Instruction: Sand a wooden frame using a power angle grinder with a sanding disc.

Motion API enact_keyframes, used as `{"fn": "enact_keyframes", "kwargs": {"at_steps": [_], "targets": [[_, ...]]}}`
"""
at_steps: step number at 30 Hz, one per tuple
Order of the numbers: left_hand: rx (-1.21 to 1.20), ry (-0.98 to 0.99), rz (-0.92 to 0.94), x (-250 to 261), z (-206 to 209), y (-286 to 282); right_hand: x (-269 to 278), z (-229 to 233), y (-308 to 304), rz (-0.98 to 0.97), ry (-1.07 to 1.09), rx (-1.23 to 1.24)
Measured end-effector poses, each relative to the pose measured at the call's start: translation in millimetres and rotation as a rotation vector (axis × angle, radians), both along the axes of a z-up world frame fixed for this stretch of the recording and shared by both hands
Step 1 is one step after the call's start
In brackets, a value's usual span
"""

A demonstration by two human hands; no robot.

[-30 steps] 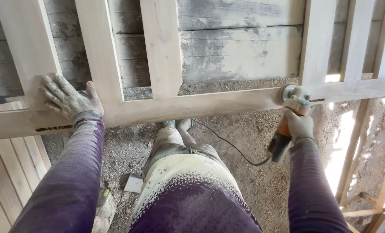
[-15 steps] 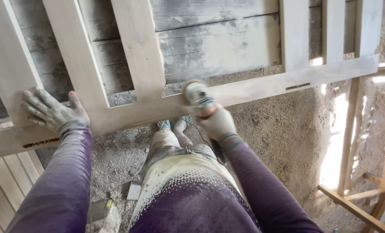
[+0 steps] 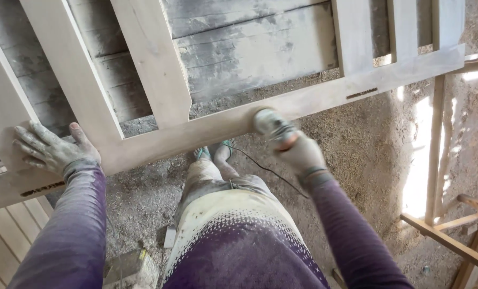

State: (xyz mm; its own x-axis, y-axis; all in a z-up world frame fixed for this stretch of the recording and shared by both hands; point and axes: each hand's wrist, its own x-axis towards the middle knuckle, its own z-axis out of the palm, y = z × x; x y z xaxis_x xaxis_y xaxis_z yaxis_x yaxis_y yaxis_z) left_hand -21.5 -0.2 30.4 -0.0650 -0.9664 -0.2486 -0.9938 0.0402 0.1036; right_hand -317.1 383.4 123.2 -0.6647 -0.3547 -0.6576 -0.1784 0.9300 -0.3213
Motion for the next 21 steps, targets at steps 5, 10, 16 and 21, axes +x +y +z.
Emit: {"fn": "enact_keyframes", "kwargs": {"at_steps": [5,10,16,21], "targets": [[-0.045,-0.033,-0.007,-1.6,-10.8,2.1,-47.2,7.4,47.2,-0.440,-0.031,0.125],[-0.075,-0.041,0.004,-0.9,-14.4,-2.3,-84.0,-14.4,88.6,-0.687,-0.026,0.059],[-0.047,-0.054,-0.028,-2.3,-4.5,-3.1,-111.0,-46.2,129.0,-0.915,0.047,-0.121],[-0.059,-0.059,-0.031,1.1,-13.4,-2.4,-82.1,-32.0,93.2,-0.919,0.003,-0.113]]}}
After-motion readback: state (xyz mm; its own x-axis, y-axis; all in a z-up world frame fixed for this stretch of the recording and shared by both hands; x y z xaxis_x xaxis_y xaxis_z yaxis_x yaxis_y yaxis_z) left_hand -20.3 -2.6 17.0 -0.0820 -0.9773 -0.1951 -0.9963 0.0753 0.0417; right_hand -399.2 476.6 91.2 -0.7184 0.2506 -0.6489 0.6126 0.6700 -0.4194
